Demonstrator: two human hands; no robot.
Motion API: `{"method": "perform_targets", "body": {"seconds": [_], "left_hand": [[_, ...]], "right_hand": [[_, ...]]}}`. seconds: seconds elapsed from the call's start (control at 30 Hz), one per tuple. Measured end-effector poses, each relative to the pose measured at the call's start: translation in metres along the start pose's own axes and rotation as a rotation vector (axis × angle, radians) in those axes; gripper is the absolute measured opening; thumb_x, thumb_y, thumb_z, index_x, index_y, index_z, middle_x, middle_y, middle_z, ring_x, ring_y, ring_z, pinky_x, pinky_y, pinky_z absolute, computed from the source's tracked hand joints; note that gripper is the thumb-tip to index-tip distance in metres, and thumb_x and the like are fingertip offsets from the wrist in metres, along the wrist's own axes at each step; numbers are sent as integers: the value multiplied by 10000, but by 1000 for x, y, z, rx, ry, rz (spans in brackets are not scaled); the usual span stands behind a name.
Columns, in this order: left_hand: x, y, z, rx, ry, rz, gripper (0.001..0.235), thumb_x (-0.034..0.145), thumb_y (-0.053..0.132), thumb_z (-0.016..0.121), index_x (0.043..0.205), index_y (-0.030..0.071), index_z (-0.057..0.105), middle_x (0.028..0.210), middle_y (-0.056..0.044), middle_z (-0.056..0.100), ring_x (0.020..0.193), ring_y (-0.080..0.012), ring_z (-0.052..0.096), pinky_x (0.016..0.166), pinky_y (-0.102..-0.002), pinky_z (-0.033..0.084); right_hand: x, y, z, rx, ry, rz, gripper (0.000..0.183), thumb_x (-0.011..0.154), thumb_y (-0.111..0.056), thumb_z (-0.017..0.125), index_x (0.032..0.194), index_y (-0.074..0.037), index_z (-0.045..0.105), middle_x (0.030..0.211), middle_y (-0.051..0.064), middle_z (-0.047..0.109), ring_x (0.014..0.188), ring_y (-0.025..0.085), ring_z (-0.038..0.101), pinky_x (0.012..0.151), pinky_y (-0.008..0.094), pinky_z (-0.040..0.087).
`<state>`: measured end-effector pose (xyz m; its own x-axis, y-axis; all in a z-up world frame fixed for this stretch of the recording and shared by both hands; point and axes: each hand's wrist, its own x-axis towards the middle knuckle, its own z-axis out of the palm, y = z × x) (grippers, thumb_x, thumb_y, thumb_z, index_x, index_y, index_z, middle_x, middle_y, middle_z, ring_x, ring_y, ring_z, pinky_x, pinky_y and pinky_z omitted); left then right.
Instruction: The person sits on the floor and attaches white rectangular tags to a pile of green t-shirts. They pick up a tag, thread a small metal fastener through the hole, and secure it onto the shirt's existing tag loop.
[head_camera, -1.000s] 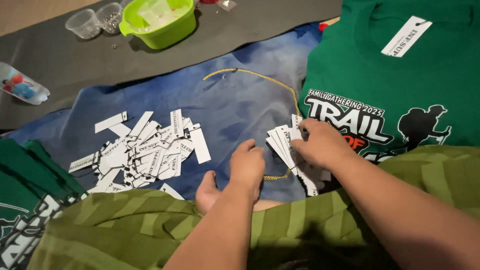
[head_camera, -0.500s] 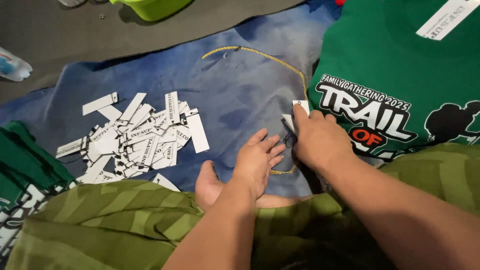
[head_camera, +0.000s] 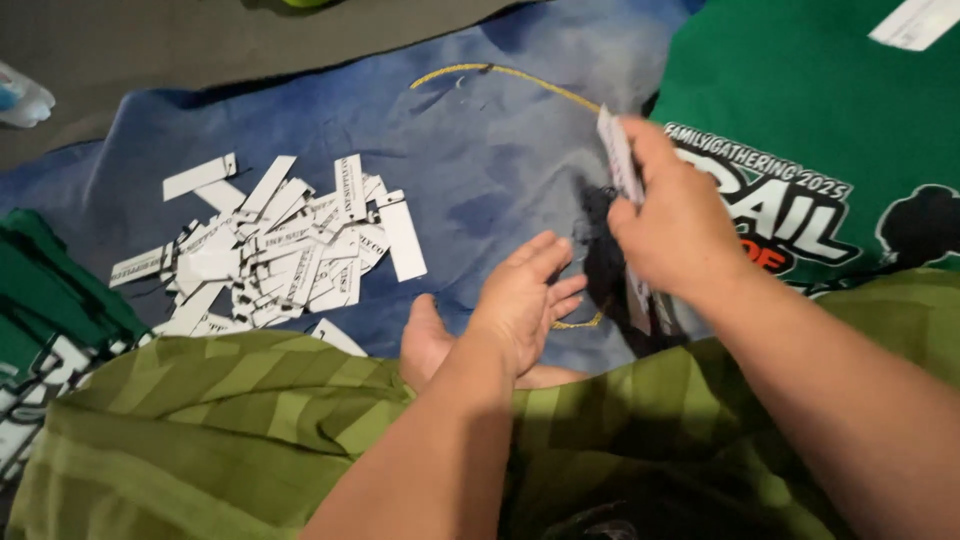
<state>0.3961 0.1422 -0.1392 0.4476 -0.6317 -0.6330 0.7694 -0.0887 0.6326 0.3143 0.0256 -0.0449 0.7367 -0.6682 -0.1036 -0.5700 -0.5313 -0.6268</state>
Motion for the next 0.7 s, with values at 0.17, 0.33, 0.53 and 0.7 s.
{"method": "perform_targets", "body": {"seconds": [0.17,0.33,0.53,0.7], "left_hand": [[-5,9,10,-83,-153,74,814,841,261,640,1590,115,356,1482,-121,535,1019,-270,620,871,-471,474],[4,0,1,-114,94,367,564,822,62,724,1351,-93,604,1026,-161,732,816,-149,667,690,-217,522],[25,-20,-22,674,546,491,476,894,209,654,1370,192,650,1322,-122,690,1215,-247,665,994,-389,563],[34,-32,-28,925,497,657,481,936,165,590,1415,199,610,1492,-67,539,1416,-287,477,1182,-451,374]], "right_hand": [[16,19,20,449,230,-425,671,858,92,523,1488,-55,349,1223,149,629,999,246,631,841,344,505],[19,22,38,1129,5,-139,618,877,97,575,1432,-91,379,1304,122,652,1020,148,647,868,240,541],[53,86,73,371,6,203,951,881,-412,820,1585,-56,288,1521,179,493,1310,269,568,968,427,544],[43,78,73,-238,107,-139,511,959,-314,656,1458,-258,559,1585,55,398,1407,357,404,1086,580,329]]}}
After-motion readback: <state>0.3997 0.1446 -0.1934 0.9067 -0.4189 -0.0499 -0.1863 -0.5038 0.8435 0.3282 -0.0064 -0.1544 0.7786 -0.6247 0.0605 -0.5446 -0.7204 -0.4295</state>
